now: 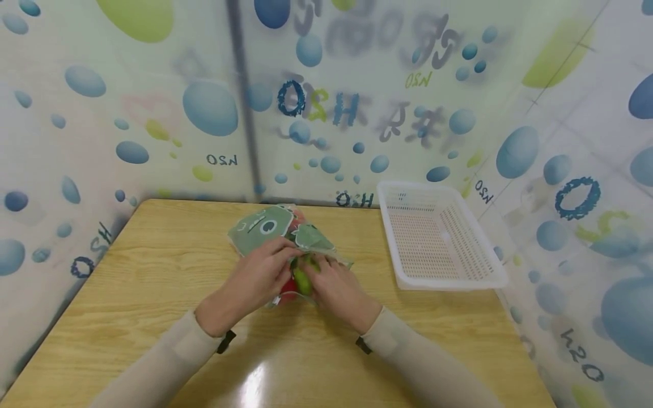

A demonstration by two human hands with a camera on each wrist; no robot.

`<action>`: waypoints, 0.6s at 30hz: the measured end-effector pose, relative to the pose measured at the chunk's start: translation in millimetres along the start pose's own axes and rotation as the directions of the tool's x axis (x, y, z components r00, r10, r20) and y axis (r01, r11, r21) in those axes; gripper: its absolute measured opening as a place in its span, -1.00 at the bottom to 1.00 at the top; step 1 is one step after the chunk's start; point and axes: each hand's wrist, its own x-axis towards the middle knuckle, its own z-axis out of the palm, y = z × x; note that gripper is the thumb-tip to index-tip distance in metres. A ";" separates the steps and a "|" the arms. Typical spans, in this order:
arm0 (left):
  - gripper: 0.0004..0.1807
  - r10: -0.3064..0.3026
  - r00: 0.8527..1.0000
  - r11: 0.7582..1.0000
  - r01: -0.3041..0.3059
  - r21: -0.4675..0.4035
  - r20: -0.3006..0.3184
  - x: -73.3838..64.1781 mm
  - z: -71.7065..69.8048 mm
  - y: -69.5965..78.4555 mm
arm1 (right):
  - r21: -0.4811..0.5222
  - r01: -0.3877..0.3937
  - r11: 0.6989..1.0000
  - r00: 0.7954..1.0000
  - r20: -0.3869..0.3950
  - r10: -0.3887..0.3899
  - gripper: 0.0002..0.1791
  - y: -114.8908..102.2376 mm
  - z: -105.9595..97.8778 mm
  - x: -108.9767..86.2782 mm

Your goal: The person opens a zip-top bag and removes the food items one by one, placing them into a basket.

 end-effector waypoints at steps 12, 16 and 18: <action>-0.67 -0.009 1.000 1.000 0.009 -0.027 0.007 -0.5 1.1 -0.6 | 0.121 0.015 0.993 0.998 0.066 -0.023 -0.29 0.9 6.0 2.3; -0.64 -0.038 0.999 0.998 0.039 -0.058 0.019 -0.3 1.4 -2.6 | 0.159 0.006 0.987 0.997 0.074 -0.018 -0.28 1.3 5.5 1.8; -0.60 -0.051 0.998 0.996 0.053 -0.071 0.021 0.2 1.5 -4.3 | 0.178 0.000 0.984 0.997 0.077 -0.013 -0.27 1.0 2.6 1.4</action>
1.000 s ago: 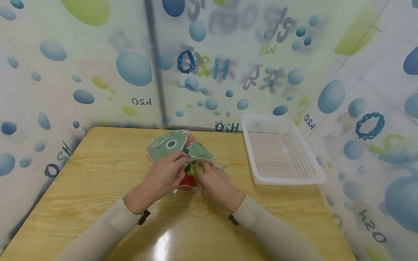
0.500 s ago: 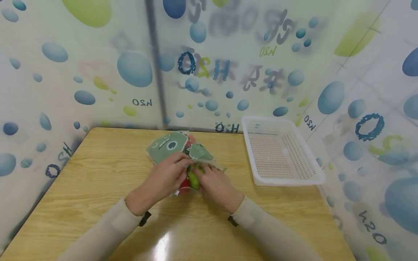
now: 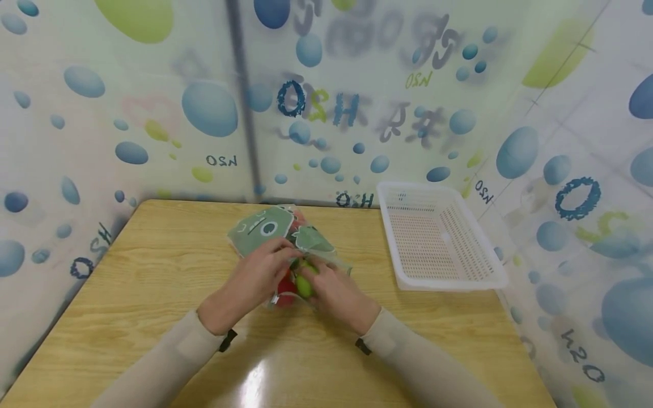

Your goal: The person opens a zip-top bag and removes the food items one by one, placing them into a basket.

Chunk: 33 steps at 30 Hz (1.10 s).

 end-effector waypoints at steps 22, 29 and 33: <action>-0.53 -0.049 0.999 0.999 0.049 -0.001 0.002 4.5 7.4 -18.1 | 0.130 0.069 0.989 0.989 -0.138 -0.051 -0.21 -1.2 -38.6 -17.7; -0.50 -0.058 0.998 0.998 0.058 -0.020 -0.002 6.1 11.1 -22.6 | 0.233 0.086 0.969 0.985 -0.164 -0.048 -0.21 1.7 -51.6 -22.9; -0.47 -0.083 0.997 0.995 0.083 -0.051 0.002 3.9 13.1 -25.7 | 0.260 0.098 0.961 0.977 -0.207 -0.044 -0.22 2.6 -61.1 -25.2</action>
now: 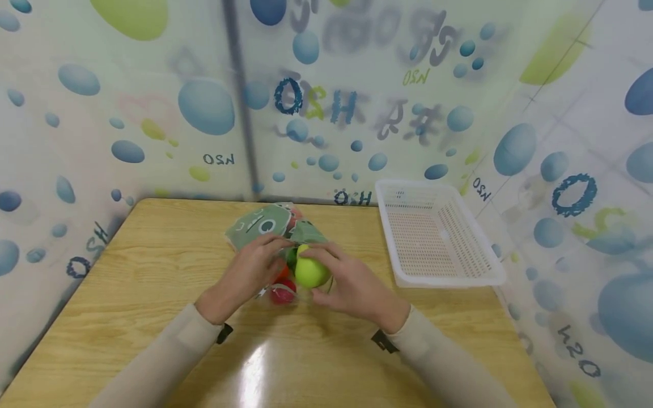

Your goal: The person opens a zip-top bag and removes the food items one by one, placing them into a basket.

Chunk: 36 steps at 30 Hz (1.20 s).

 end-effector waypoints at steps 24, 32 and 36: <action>-0.36 -0.001 1.000 1.000 0.001 -0.028 0.010 0.4 3.1 -13.2 | -0.084 -0.142 0.986 0.973 -0.193 0.124 -0.18 57.2 -73.9 -4.4; -0.33 -0.026 1.000 0.999 0.026 -0.020 0.014 0.4 5.6 -17.9 | -0.126 -0.276 0.953 0.949 -0.192 0.249 -0.19 84.8 -96.6 -15.5; -0.33 -0.042 0.999 0.999 0.042 -0.021 0.019 0.2 6.0 -20.2 | -0.147 -0.320 0.936 0.936 -0.200 0.289 -0.23 97.7 -103.8 -19.3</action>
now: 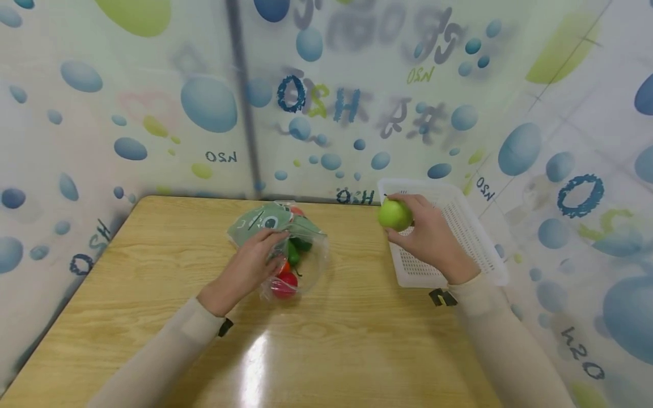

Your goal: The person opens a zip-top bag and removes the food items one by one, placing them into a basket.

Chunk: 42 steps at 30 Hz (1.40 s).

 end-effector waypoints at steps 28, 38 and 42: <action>-0.35 -0.026 1.000 0.999 0.026 0.048 0.000 -7.3 -4.1 0.9 | -0.149 -0.240 0.959 0.921 0.277 0.273 -0.27 80.7 -0.4 33.7; -0.42 -0.020 0.999 0.999 0.021 0.034 -0.040 -7.3 -4.4 4.1 | -0.190 -0.273 0.943 0.849 0.414 0.329 -0.28 92.8 12.6 41.4; -0.43 -0.017 0.999 0.999 0.019 0.042 -0.041 -6.5 -5.6 5.7 | -0.223 -0.281 0.934 0.824 0.444 0.353 -0.26 92.3 14.8 41.9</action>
